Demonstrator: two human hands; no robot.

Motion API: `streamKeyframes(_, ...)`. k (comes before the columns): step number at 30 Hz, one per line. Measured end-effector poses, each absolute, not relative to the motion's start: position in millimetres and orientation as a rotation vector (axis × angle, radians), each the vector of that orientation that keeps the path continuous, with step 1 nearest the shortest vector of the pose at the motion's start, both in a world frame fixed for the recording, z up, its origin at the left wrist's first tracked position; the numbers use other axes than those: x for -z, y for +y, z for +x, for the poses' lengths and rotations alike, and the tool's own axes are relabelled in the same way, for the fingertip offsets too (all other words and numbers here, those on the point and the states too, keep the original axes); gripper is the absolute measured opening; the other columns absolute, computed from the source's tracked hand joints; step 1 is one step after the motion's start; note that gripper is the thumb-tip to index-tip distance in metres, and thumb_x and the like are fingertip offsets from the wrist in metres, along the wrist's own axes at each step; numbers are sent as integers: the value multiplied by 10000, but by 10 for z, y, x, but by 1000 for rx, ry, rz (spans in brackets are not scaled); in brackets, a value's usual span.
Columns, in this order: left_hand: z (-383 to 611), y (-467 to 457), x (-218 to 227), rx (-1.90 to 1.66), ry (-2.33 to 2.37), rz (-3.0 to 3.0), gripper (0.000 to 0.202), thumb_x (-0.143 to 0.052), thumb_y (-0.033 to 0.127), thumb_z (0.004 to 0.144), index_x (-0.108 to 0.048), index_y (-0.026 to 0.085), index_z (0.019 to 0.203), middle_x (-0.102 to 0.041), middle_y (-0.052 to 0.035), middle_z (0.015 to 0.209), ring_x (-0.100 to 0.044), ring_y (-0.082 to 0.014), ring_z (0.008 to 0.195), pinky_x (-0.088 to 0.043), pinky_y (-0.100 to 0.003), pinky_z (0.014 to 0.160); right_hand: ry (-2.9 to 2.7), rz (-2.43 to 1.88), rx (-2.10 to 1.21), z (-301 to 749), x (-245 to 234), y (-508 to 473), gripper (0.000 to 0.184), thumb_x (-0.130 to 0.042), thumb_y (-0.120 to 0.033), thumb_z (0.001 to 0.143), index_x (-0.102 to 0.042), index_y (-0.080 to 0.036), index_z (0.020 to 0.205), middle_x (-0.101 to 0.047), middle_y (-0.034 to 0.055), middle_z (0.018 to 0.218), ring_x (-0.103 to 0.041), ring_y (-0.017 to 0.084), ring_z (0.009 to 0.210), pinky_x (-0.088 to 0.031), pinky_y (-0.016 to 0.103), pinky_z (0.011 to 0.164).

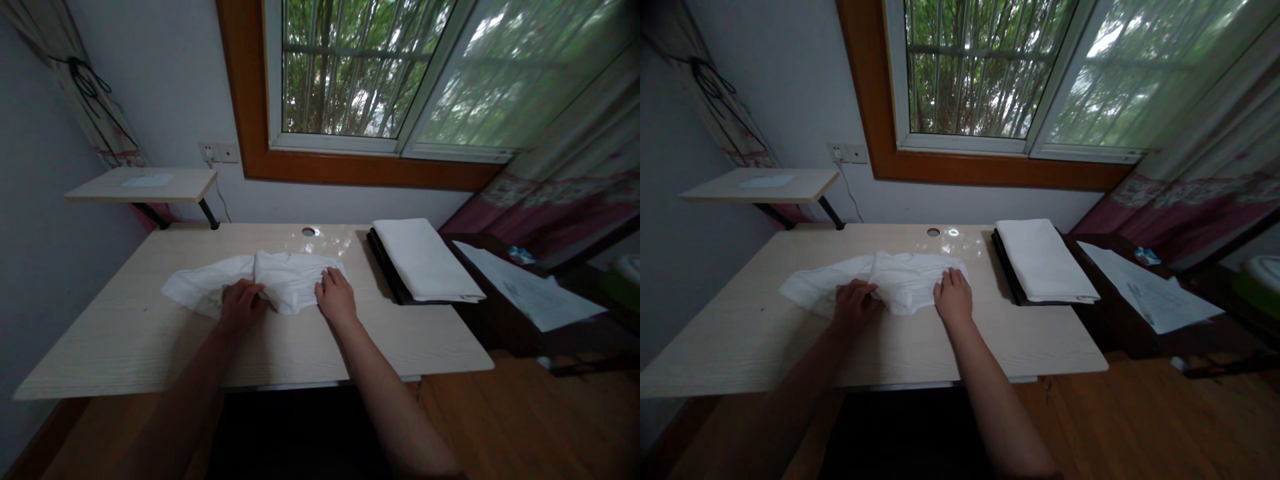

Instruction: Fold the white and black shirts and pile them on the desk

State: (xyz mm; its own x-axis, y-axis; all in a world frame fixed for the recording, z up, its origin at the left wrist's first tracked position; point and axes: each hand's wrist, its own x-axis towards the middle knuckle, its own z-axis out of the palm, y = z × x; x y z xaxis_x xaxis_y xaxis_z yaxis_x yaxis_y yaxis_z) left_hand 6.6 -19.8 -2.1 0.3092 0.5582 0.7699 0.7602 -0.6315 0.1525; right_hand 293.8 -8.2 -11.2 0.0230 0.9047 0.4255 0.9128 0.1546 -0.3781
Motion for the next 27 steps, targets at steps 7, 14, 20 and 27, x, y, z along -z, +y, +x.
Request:
streamKeyframes(7, 252, -372, -142, 1114, -697, -2524, 90, -647, 200, 822, -632, 243, 899, -678, -72, 959, -607, -247, 970, -549, -455, 894, -1677, -1815, 99, 2990, 239, -73, 512, -555, -230, 887, -547, -111, 1385, -477, 231, 1497, -337, 402, 1447, -292, 624, 1152)
streamKeyframes(14, 271, -354, -158, 1129, -692, -2702, 179, -531, 144, 862, -611, 215, 1006, -696, -90, 1034, -638, -217, 944, -589, -396, 837, -1676, -1676, 64, 3057, 76, -105, 583, -501, -109, 822, -533, -141, 1403, -401, 179, 1540, -359, 325, 1436, -317, 549, 1181)
streamKeyframes(20, 287, -193, -107, 1113, -1110, -2607, 341, -488, 146, 923, -547, 209, 1254, -626, -139, 1319, -583, -268, 1221, -514, -513, 1042, -1917, -1314, -161, 2936, -5, -152, 494, -442, -110, 896, -584, -209, 1359, -576, 105, 1401, -513, 244, 1301, -426, 462, 1114)
streamKeyframes(27, 297, -159, -18, 1043, -1278, -2630, 364, -463, 187, 968, -504, 207, 1328, -619, -136, 1296, -582, -253, 1243, -512, -459, 1068, -2082, -1366, -206, 2872, -8, -175, 524, -634, -260, 914, -528, -241, 1427, -710, 84, 1143, -585, 280, 1106, -461, 458, 997)
